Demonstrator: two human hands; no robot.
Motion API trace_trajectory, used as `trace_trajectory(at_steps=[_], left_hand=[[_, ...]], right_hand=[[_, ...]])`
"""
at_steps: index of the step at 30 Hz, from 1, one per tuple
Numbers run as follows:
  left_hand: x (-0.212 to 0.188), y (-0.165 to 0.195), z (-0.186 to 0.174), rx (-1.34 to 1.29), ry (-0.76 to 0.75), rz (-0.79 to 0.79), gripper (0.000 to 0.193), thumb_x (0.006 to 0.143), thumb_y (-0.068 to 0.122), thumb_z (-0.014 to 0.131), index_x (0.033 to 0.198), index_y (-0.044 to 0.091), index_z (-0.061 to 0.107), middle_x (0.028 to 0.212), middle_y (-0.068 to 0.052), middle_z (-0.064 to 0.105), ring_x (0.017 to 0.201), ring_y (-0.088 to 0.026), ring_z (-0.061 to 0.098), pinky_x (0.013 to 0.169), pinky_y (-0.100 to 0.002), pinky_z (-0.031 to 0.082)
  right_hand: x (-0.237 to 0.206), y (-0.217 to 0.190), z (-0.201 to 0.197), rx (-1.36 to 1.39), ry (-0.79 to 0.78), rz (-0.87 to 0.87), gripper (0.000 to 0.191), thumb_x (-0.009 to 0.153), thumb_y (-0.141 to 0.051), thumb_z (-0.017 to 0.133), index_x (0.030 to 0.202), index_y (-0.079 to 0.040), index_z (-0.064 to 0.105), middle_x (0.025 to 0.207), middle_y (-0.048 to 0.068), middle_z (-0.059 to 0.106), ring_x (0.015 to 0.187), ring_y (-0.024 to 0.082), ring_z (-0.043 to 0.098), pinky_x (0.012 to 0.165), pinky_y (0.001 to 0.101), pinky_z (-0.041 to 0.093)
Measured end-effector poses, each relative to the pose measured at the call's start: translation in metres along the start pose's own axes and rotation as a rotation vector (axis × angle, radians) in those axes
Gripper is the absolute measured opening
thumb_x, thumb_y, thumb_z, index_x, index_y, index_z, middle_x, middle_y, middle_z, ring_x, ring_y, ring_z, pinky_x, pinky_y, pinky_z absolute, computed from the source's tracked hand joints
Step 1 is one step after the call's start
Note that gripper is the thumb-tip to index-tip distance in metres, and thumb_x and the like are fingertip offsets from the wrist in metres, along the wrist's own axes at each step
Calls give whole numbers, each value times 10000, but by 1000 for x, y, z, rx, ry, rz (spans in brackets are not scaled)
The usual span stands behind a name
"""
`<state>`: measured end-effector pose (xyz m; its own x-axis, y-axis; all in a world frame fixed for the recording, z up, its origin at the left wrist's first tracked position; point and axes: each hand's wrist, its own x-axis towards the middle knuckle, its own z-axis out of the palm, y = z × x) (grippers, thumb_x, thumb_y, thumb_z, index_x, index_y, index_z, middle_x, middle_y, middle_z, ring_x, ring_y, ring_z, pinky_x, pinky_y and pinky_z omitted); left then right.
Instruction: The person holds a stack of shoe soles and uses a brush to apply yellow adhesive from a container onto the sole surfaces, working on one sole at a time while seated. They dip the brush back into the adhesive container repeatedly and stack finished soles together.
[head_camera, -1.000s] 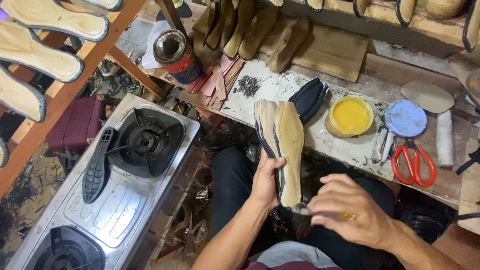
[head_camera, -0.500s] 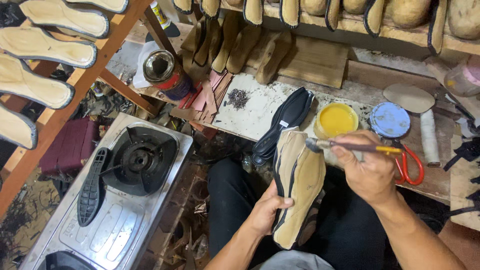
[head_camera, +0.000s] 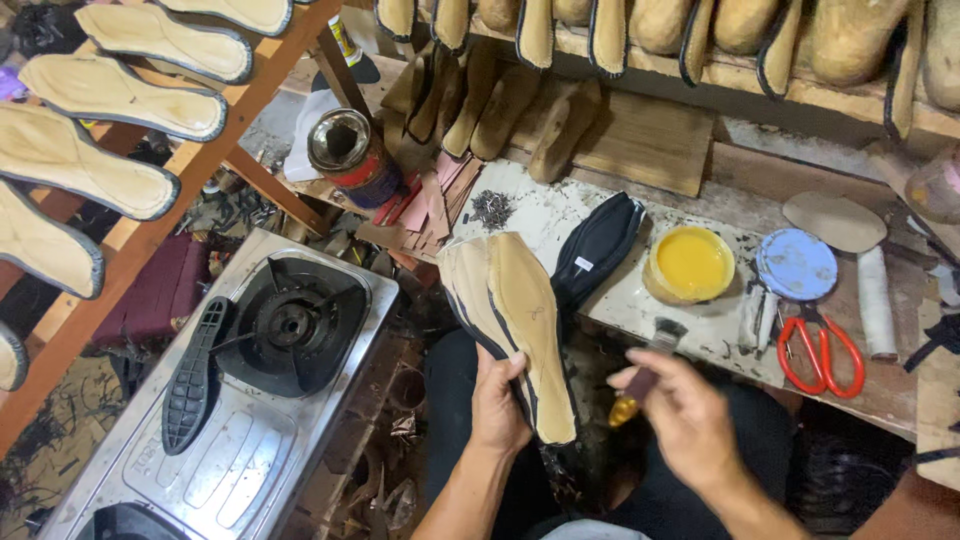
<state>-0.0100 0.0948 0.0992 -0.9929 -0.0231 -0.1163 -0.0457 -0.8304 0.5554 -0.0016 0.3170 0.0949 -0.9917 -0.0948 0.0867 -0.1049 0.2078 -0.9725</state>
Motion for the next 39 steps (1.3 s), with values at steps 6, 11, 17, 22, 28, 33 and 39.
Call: trace_trajectory(at_steps=[6, 11, 17, 22, 28, 33, 39], left_hand=[[6, 3, -2, -27, 56, 78, 749, 864, 64, 525, 1573, 128, 293, 1422, -129, 546, 1230, -270, 581, 1041, -412, 484], [12, 11, -17, -24, 81, 132, 709, 872, 27, 528, 1547, 113, 328, 1355, -142, 569, 1164, -275, 595, 999, -423, 501], [15, 26, -29, 4, 148, 211, 705, 869, 25, 519, 1544, 110, 334, 1379, -128, 576, 1191, -259, 602, 1015, -391, 497], [15, 42, -38, -21, 151, 217, 713, 855, 53, 524, 1536, 134, 329, 1382, -116, 569, 1207, -251, 603, 1025, -411, 490], [11, 54, -58, -134, 184, 213, 599, 940, 246, 517, 1505, 123, 358, 1348, -119, 587, 1157, -260, 623, 978, -423, 527], [5, 51, -80, 10, 110, 292, 554, 979, 244, 522, 1463, 21, 370, 1267, -182, 602, 1024, -259, 630, 868, -396, 541], [5, 31, -102, 160, 189, 232, 570, 911, 222, 546, 1413, 3, 388, 1201, -206, 624, 899, -266, 643, 779, -391, 549]], right_hand=[[-14, -17, 45, 250, -150, 138, 700, 828, 140, 600, 1474, -43, 399, 1345, 125, 610, 994, 161, 670, 839, 314, 592], [2, -26, 62, 279, -198, 183, 736, 817, 159, 622, 1488, -55, 408, 1310, 125, 619, 924, 142, 666, 778, 292, 579], [13, -19, 90, 332, -218, 237, 752, 796, 173, 656, 1471, -57, 419, 1267, 113, 606, 930, 142, 667, 808, 294, 586], [26, -17, 110, 498, -213, 184, 797, 768, 197, 633, 1493, -48, 409, 1262, 128, 576, 987, 168, 628, 844, 321, 551], [49, -40, 114, 568, -248, 244, 803, 735, 219, 597, 1476, -39, 424, 1282, 161, 583, 999, 206, 642, 856, 341, 564], [97, -54, 115, 568, -95, 313, 814, 729, 234, 574, 1476, -31, 388, 1283, 179, 551, 1009, 232, 634, 849, 368, 612], [229, -30, 124, 514, 109, 75, 799, 800, 213, 556, 1524, -49, 343, 1318, 148, 531, 1029, 211, 633, 759, 281, 574]])
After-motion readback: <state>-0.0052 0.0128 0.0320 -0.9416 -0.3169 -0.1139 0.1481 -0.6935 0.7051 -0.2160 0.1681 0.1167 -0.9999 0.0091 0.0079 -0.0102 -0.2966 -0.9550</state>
